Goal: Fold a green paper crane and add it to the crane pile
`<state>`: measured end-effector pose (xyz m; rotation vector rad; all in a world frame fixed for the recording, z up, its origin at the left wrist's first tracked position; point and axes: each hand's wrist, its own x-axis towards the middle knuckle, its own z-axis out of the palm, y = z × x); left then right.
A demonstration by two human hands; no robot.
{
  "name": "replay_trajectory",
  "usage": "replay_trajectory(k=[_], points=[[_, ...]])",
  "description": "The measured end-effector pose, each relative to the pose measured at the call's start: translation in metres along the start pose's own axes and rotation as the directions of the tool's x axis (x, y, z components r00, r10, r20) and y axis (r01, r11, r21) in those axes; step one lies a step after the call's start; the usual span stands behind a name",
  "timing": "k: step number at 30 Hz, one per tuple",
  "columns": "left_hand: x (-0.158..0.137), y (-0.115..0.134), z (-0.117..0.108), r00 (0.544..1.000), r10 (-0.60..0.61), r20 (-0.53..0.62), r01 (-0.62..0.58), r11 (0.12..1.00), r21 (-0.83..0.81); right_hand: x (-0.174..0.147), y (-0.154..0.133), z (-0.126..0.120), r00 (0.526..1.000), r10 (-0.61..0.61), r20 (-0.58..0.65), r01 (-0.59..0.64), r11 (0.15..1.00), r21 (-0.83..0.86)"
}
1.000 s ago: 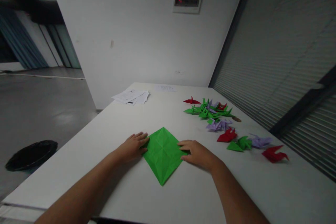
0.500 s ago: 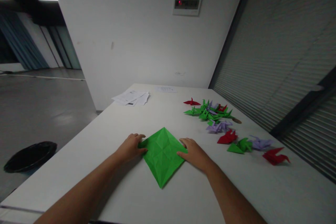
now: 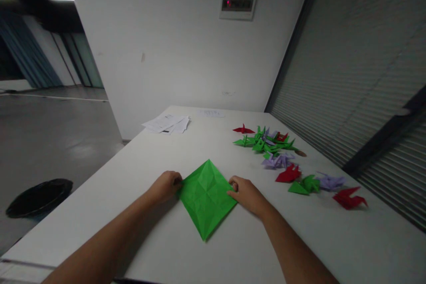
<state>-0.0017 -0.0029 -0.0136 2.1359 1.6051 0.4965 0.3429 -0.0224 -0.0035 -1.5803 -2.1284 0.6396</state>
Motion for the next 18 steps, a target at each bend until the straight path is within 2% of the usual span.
replay_trajectory(k=[6, 13, 16, 18], points=[[0.0011, -0.0008, 0.0006, 0.998, 0.016, -0.066, -0.016, 1.000, 0.002, 0.0000, -0.0030, -0.0017, 1.000, -0.002, 0.019, 0.002, 1.000, -0.024], [-0.0033, 0.0039, -0.0027, 0.993, -0.021, -0.119, 0.015, 0.999, -0.051, -0.0002, 0.0000, -0.0012, 1.000, -0.017, 0.018, 0.017, 1.000, 0.002], [-0.0044, 0.0047, -0.0036, 0.987, -0.033, -0.157, 0.009, 0.988, -0.151, -0.0002, -0.0005, -0.0022, 1.000, -0.004, 0.007, 0.004, 0.999, 0.042], [-0.0036, 0.0036, -0.0023, 0.981, -0.065, -0.185, 0.009, 0.959, -0.285, 0.0005, -0.0012, -0.0027, 1.000, 0.018, -0.014, -0.017, 0.998, 0.066]])
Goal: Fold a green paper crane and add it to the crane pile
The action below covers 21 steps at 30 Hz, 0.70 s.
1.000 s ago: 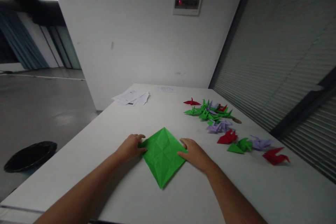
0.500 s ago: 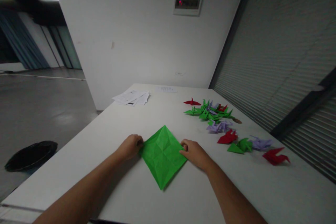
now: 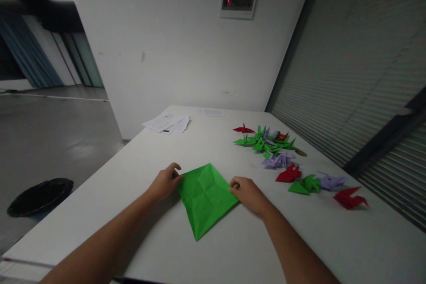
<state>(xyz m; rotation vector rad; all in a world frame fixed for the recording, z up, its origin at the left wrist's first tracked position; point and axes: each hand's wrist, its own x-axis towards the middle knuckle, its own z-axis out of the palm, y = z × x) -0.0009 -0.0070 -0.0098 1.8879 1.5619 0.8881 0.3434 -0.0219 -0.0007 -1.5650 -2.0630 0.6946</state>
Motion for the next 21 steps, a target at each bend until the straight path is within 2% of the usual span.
replay_trajectory(k=[4, 6, 8, 12, 15, 18, 21], points=[[0.002, -0.004, 0.004, 0.997, -0.068, 0.035, 0.076, 0.947, -0.311, 0.003, 0.001, 0.002, 0.996, 0.072, -0.057, -0.070, 0.997, 0.025], [0.003, -0.005, 0.005, 0.996, -0.061, 0.072, 0.084, 0.921, -0.381, 0.004, 0.003, 0.004, 0.991, 0.117, -0.061, -0.113, 0.991, 0.073], [0.002, -0.004, 0.005, 0.995, -0.036, 0.094, 0.067, 0.933, -0.353, 0.004, 0.005, 0.005, 0.988, 0.148, -0.050, -0.140, 0.981, 0.130], [0.001, 0.000, 0.002, 0.993, 0.007, 0.115, 0.014, 0.983, -0.183, 0.001, 0.003, 0.006, 0.986, 0.165, 0.010, -0.163, 0.965, 0.203], [0.000, 0.002, 0.003, 0.993, 0.018, 0.119, 0.001, 0.988, -0.155, -0.005, -0.002, 0.004, 0.970, 0.180, 0.163, -0.220, 0.935, 0.278], [-0.001, 0.003, 0.005, 0.989, 0.004, 0.148, 0.023, 0.983, -0.182, -0.009, -0.006, 0.002, 0.926, 0.196, 0.323, -0.312, 0.879, 0.361], [-0.003, 0.005, 0.007, 0.985, 0.003, 0.172, 0.025, 0.987, -0.160, -0.009, -0.007, 0.001, 0.894, 0.229, 0.386, -0.379, 0.846, 0.374]])
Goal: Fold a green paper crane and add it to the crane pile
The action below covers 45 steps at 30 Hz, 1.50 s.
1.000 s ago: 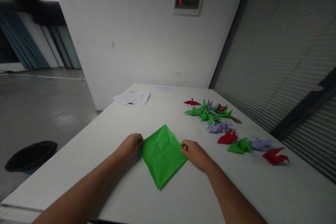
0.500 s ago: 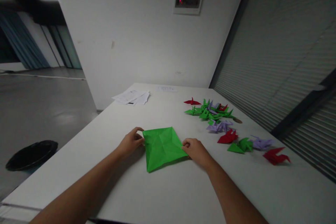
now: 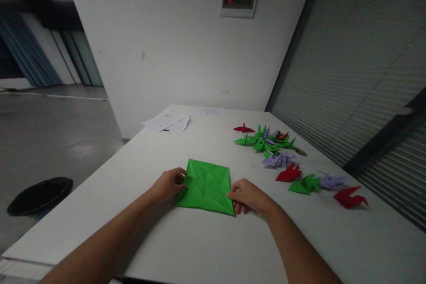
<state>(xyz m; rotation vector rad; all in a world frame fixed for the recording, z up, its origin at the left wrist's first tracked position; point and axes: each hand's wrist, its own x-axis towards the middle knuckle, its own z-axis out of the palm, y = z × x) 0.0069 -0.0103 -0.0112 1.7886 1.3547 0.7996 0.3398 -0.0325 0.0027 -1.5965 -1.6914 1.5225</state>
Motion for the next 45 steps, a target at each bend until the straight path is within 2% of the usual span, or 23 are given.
replay_trajectory(k=[4, 9, 15, 21, 26, 33, 40, 45], points=[[-0.001, 0.000, 0.000, 0.999, 0.035, 0.000, -0.035, 0.996, 0.085, 0.005, 0.001, -0.004, 0.995, 0.014, -0.104, -0.015, 1.000, -0.002], [-0.002, 0.002, 0.000, 0.998, 0.056, 0.004, -0.056, 0.995, 0.085, 0.008, 0.000, -0.003, 0.981, 0.006, -0.193, -0.004, 1.000, 0.010], [-0.004, 0.003, 0.000, 0.998, 0.062, -0.001, -0.061, 0.991, 0.115, 0.012, -0.001, 0.008, 0.953, -0.030, -0.303, 0.070, 0.990, 0.119], [-0.002, -0.003, 0.000, 0.998, 0.055, -0.031, -0.052, 0.996, 0.076, 0.017, 0.001, 0.013, 0.949, -0.064, -0.309, 0.110, 0.985, 0.136], [-0.001, -0.001, 0.001, 0.998, 0.010, -0.066, -0.012, 1.000, -0.020, 0.016, 0.001, 0.010, 0.948, -0.156, -0.278, 0.203, 0.967, 0.151], [0.001, 0.001, 0.002, 0.995, -0.055, -0.077, 0.041, 0.983, -0.181, 0.012, -0.006, 0.008, 0.940, -0.225, -0.255, 0.295, 0.912, 0.285], [-0.003, 0.007, 0.004, 0.996, -0.054, -0.073, 0.023, 0.927, -0.375, 0.009, -0.014, 0.003, 0.886, -0.267, -0.379, 0.383, 0.883, 0.271], [-0.006, 0.013, 0.003, 0.994, -0.036, -0.102, -0.016, 0.885, -0.466, 0.005, -0.016, 0.001, 0.876, -0.265, -0.403, 0.388, 0.884, 0.261]])
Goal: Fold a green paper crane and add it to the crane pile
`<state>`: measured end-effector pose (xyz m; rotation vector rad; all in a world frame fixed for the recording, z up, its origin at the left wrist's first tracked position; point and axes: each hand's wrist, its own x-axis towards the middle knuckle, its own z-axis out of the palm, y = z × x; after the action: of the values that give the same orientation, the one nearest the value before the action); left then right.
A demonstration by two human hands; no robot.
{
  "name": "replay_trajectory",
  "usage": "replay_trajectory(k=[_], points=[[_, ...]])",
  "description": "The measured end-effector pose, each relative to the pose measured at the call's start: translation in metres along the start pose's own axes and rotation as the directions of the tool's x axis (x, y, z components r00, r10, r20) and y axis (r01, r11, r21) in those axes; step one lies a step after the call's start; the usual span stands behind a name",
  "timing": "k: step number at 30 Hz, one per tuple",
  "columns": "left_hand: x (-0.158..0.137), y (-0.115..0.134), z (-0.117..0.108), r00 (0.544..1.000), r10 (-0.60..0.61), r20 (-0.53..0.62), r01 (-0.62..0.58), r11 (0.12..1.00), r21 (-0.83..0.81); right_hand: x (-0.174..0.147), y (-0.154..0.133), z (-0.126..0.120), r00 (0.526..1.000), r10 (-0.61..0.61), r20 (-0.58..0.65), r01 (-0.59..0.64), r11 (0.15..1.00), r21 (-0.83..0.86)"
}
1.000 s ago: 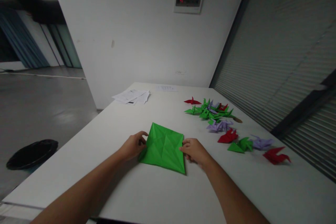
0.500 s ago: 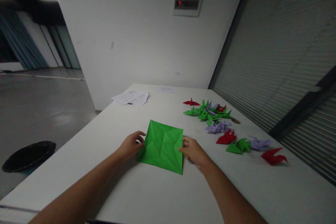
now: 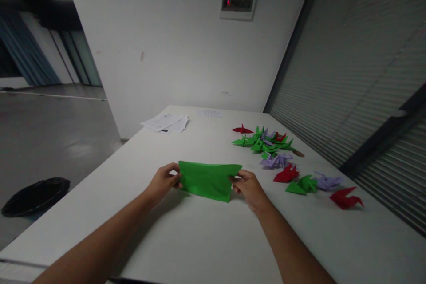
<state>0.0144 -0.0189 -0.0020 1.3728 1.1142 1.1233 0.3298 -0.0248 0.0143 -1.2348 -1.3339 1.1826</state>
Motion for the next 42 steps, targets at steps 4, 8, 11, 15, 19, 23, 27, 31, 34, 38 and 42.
replay_trajectory(k=[4, 8, 11, 15, 19, 23, 27, 31, 34, 38, 42], points=[[-0.001, 0.000, -0.001, 1.000, 0.015, -0.001, -0.015, 1.000, -0.006, -0.002, -0.003, 0.001, 0.998, -0.051, 0.025, 0.049, 0.997, 0.054], [-0.001, 0.001, -0.002, 0.997, 0.071, -0.040, -0.068, 0.996, 0.065, -0.005, -0.004, 0.002, 0.992, -0.121, 0.020, 0.118, 0.989, 0.088], [-0.001, 0.005, -0.003, 0.989, 0.136, -0.061, -0.130, 0.987, 0.090, -0.006, -0.003, 0.002, 0.993, -0.118, 0.001, 0.118, 0.991, 0.063], [-0.002, 0.010, -0.003, 0.981, 0.153, -0.116, -0.141, 0.984, 0.105, -0.007, 0.000, 0.002, 0.997, -0.057, 0.046, 0.055, 0.998, 0.033], [-0.002, 0.010, -0.003, 0.988, 0.122, -0.093, -0.111, 0.987, 0.119, -0.007, 0.000, 0.001, 0.998, -0.033, 0.049, 0.028, 0.996, 0.088], [0.000, 0.010, -0.003, 0.995, 0.089, -0.037, -0.083, 0.984, 0.155, -0.006, -0.003, 0.000, 0.999, 0.023, -0.025, -0.020, 0.990, 0.137], [0.001, 0.010, -0.005, 0.998, 0.066, -0.016, -0.063, 0.988, 0.143, -0.004, 0.000, 0.000, 0.997, 0.051, -0.056, -0.041, 0.986, 0.162], [0.002, 0.006, -0.009, 0.996, -0.090, -0.002, 0.089, 0.983, 0.158, 0.000, 0.005, 0.000, 0.991, 0.043, -0.129, -0.019, 0.984, 0.176], [0.003, 0.000, -0.010, 0.989, -0.146, 0.029, 0.139, 0.977, 0.162, 0.002, 0.008, -0.002, 0.985, 0.030, -0.169, -0.002, 0.986, 0.165], [0.005, -0.007, -0.010, 0.995, -0.101, 0.005, 0.099, 0.987, 0.125, 0.001, 0.007, -0.003, 0.991, 0.002, -0.136, 0.012, 0.995, 0.102], [0.009, -0.010, -0.012, 1.000, 0.006, -0.003, -0.005, 0.984, 0.181, -0.001, 0.004, -0.005, 0.999, -0.016, -0.043, 0.016, 1.000, 0.018]])
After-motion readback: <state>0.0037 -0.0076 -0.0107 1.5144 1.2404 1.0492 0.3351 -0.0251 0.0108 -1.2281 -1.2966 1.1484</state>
